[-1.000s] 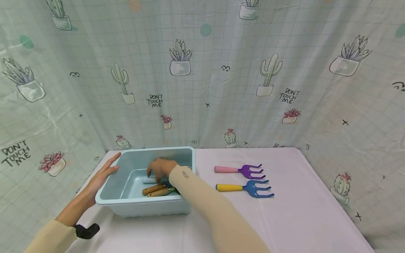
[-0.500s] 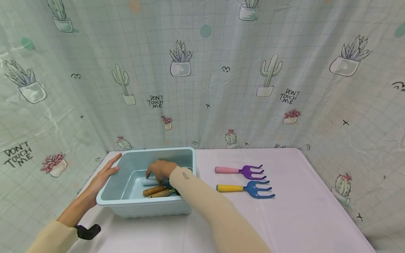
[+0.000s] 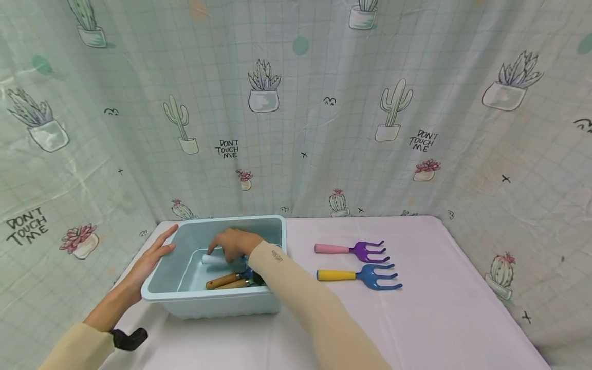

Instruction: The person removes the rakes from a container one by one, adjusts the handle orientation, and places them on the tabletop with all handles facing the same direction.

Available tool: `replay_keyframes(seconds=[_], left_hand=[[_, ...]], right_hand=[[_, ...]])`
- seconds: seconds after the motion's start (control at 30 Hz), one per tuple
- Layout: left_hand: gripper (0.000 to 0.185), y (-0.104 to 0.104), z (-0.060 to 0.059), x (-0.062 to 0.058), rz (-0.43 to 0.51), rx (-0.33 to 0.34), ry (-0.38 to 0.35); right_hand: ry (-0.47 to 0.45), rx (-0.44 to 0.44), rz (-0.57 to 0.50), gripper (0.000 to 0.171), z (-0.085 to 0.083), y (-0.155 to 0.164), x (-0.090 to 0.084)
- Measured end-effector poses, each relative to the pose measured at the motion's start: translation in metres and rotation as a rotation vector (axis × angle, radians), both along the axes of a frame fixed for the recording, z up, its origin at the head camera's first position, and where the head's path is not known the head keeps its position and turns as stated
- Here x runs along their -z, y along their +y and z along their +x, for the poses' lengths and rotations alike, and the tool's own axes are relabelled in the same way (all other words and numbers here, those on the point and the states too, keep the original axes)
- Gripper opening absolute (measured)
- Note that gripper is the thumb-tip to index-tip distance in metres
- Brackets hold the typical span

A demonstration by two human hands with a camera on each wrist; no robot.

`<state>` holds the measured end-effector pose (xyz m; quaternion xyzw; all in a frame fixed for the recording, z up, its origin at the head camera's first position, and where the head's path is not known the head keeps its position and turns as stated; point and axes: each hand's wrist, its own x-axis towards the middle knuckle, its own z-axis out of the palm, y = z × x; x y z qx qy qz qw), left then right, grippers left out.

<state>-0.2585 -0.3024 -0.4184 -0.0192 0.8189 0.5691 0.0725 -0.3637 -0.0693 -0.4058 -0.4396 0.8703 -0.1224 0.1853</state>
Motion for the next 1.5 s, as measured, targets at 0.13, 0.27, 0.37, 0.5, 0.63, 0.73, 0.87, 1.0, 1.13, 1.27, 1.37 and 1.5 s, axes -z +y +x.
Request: replay_keyframes(seconds=[0.13, 0.27, 0.37, 0.5, 0.63, 0.73, 0.87, 1.0, 1.13, 1.27, 1.37, 1.5], left_hand=[[0.066, 0.000, 0.000, 0.000, -0.006, -0.001, 0.016], [0.065, -0.001, 0.000, -0.001, -0.004, 0.004, 0.029], [0.065, -0.001, 0.000, -0.001, -0.001, 0.005, 0.028], [0.066, 0.000, 0.000, -0.001, 0.007, 0.007, 0.028], [0.066, 0.000, 0.000, 0.000, 0.010, 0.008, 0.027], [0.066, 0.000, -0.001, 0.000, 0.014, 0.008, 0.020], [0.065, -0.001, -0.001, 0.000, 0.014, 0.008, 0.016], [0.065, -0.001, -0.001, 0.000, 0.017, 0.009, 0.014], [0.065, -0.001, 0.001, 0.000, 0.026, 0.011, 0.007], [0.065, -0.001, 0.002, 0.000, 0.027, 0.011, 0.009], [0.065, -0.001, 0.002, 0.000, 0.022, 0.011, 0.011], [0.066, -0.002, 0.001, 0.000, 0.020, 0.007, 0.011]], right_hand=[[0.019, 0.007, -0.022, 0.059, 0.000, 0.000, -0.004], [0.051, -0.014, -0.044, 0.056, 0.000, 0.000, -0.007], [0.075, -0.036, -0.054, 0.055, -0.001, -0.001, -0.008], [0.088, -0.053, -0.067, 0.055, -0.003, -0.002, -0.009], [0.114, -0.070, -0.084, 0.056, -0.004, -0.004, -0.011], [0.149, -0.077, -0.090, 0.057, -0.004, -0.005, -0.012], [0.197, -0.082, -0.090, 0.059, -0.002, -0.005, -0.014], [0.208, -0.074, -0.096, 0.061, 0.000, -0.005, -0.017], [0.212, -0.067, -0.106, 0.061, 0.001, -0.005, -0.019], [0.241, -0.058, -0.132, 0.061, 0.002, -0.002, -0.025], [0.249, -0.051, -0.156, 0.060, 0.002, 0.001, -0.029], [0.249, -0.045, -0.171, 0.060, 0.001, 0.004, -0.035]])
